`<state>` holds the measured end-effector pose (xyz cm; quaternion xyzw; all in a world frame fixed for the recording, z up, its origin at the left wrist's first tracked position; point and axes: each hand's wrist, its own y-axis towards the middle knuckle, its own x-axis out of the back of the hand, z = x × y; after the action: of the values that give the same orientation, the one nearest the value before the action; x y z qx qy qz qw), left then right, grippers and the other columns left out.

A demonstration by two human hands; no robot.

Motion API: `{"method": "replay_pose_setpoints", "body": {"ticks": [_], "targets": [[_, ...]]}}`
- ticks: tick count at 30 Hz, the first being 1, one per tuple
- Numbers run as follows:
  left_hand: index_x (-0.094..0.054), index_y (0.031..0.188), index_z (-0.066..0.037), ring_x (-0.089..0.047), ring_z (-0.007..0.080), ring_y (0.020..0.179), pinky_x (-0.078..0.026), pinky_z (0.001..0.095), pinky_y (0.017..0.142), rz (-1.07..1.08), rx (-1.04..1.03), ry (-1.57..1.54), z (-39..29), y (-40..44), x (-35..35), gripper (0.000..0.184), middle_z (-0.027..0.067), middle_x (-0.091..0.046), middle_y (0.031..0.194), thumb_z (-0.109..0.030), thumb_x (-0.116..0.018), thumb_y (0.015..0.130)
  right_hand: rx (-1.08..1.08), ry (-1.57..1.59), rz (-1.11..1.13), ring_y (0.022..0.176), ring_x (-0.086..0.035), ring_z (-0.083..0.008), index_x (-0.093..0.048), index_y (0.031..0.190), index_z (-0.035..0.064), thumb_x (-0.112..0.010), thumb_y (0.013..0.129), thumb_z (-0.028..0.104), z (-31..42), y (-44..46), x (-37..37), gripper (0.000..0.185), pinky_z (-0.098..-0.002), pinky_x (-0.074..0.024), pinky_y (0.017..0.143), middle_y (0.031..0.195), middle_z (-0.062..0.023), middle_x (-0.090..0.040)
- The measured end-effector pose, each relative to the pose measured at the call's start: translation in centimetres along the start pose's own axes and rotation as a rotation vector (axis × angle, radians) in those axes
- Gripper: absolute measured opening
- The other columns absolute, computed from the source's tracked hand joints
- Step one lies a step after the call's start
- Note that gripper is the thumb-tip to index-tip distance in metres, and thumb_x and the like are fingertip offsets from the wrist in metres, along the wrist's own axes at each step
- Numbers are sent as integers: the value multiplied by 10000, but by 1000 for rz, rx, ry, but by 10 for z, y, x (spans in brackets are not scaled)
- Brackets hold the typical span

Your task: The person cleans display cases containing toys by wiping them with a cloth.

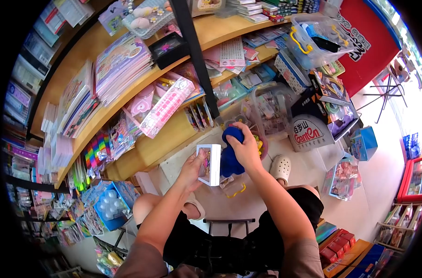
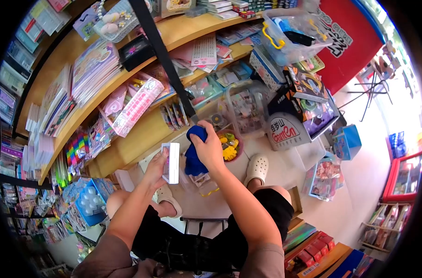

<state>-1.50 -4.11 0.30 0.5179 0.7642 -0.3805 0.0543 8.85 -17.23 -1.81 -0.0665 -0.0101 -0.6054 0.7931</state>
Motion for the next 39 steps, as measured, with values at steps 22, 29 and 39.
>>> {"method": "replay_pose_setpoints", "body": {"ticks": [22, 29, 39], "targets": [[-548, 1058, -74, -607, 132, 786, -519, 316, 706, -26, -147, -8, 3, 20, 26, 319, 39, -615, 918, -362, -459, 954, -263, 240, 529, 811, -517, -54, -597, 886, 62, -586, 827, 144, 30, -35, 14, 102, -192, -399, 745, 849, 25, -576], [-531, 994, -89, -541, 90, 809, -474, 271, 742, -51, -209, 80, 8, 23, 28, 240, -3, -552, 869, -320, -479, 958, -350, 446, 488, 766, -533, -34, -603, 874, 79, -627, 839, 129, 25, -49, 3, 66, -192, -425, 695, 831, 38, -593], [-552, 1047, -92, -576, 98, 838, -486, 277, 748, -14, -291, 91, 6, 19, 22, 276, 9, -602, 937, -341, -485, 950, -273, 447, 495, 728, -529, -30, -602, 859, 89, -619, 843, 120, 27, -53, 3, 39, -197, -427, 673, 810, 48, -589]]}}
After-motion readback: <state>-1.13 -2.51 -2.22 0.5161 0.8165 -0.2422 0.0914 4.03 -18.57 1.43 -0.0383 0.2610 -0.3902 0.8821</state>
